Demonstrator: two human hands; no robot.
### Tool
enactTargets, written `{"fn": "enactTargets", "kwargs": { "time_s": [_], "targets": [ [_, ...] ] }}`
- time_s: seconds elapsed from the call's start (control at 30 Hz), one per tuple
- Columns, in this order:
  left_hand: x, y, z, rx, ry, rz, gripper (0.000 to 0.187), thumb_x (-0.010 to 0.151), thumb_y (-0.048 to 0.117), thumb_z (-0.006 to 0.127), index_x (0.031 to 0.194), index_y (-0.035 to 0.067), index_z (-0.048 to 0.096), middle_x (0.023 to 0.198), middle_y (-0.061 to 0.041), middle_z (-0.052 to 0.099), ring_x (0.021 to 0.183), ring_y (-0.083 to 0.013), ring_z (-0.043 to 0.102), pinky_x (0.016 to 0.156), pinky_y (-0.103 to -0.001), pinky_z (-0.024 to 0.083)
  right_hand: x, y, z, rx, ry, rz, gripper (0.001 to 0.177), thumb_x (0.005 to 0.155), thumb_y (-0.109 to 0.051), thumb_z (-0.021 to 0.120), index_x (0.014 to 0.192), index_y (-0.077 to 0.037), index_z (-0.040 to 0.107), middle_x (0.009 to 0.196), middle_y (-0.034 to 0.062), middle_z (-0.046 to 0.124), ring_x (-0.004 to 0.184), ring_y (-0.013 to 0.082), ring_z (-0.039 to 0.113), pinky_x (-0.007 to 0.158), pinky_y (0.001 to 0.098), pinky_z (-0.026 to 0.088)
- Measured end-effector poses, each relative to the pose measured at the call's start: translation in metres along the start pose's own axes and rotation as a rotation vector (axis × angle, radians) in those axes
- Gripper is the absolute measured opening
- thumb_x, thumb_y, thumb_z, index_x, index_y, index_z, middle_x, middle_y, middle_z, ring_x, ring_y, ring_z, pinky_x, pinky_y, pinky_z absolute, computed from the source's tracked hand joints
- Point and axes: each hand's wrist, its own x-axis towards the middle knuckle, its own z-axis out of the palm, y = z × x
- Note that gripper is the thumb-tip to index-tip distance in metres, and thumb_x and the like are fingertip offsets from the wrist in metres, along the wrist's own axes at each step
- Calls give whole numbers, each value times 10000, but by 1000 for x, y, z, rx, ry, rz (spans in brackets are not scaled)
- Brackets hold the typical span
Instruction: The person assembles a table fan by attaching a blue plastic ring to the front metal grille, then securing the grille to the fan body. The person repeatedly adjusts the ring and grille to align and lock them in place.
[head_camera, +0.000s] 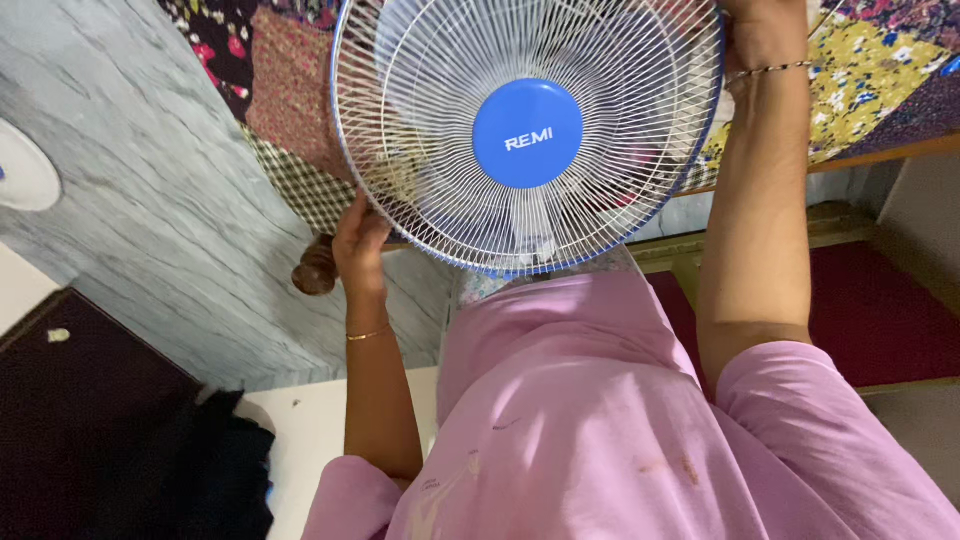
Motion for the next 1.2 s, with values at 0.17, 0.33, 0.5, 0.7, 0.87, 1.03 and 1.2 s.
{"fn": "enactTargets", "kwargs": {
  "time_s": [0.17,0.33,0.5,0.7,0.87,1.03,1.2],
  "targets": [
    [-5,16,11,134,-26,23,605,932,64,835,1479,-38,600,997,-32,617,855,-82,508,750,-243,453,-10,-4,16,98,-2,11,209,914,122,752,1101,45,697,1055,134,733,957,280,739,906,407,641],
    [-3,37,33,130,-6,20,659,824,-8,864,1429,-34,603,1157,-48,716,928,-84,612,794,-232,541,-5,-1,34,132,45,69,176,889,102,749,1044,35,697,992,123,736,889,270,735,855,410,636],
    [-5,48,38,2,-1,-67,652,795,-31,815,1399,-9,567,1199,-47,707,996,-112,674,780,-291,614,-5,3,34,102,68,140,127,916,76,738,1027,30,696,967,123,735,849,257,714,804,400,593],
    [-1,36,31,90,-16,-22,667,866,-84,840,1489,-41,607,1069,-64,637,914,-124,570,828,-270,562,-4,7,33,42,89,141,69,948,46,724,1006,25,694,937,123,733,802,240,690,742,388,541],
    [-6,44,36,110,8,-13,620,835,-58,809,1414,-41,590,1154,-11,713,917,-66,598,845,-214,540,0,14,28,174,44,234,44,923,71,687,956,44,696,934,138,752,834,244,756,802,382,664],
    [-3,44,38,151,54,-25,626,845,-70,811,1429,-56,587,1105,-27,679,836,-74,539,792,-229,525,-1,6,37,164,12,215,46,938,53,695,982,40,697,952,131,753,847,236,753,809,376,659],
    [-1,42,36,102,66,-48,585,823,-76,753,1376,-77,560,1181,-12,711,960,-58,665,866,-221,574,-13,7,39,173,5,192,56,953,34,702,1009,36,698,969,125,753,860,228,750,816,371,655]
  ]
}}
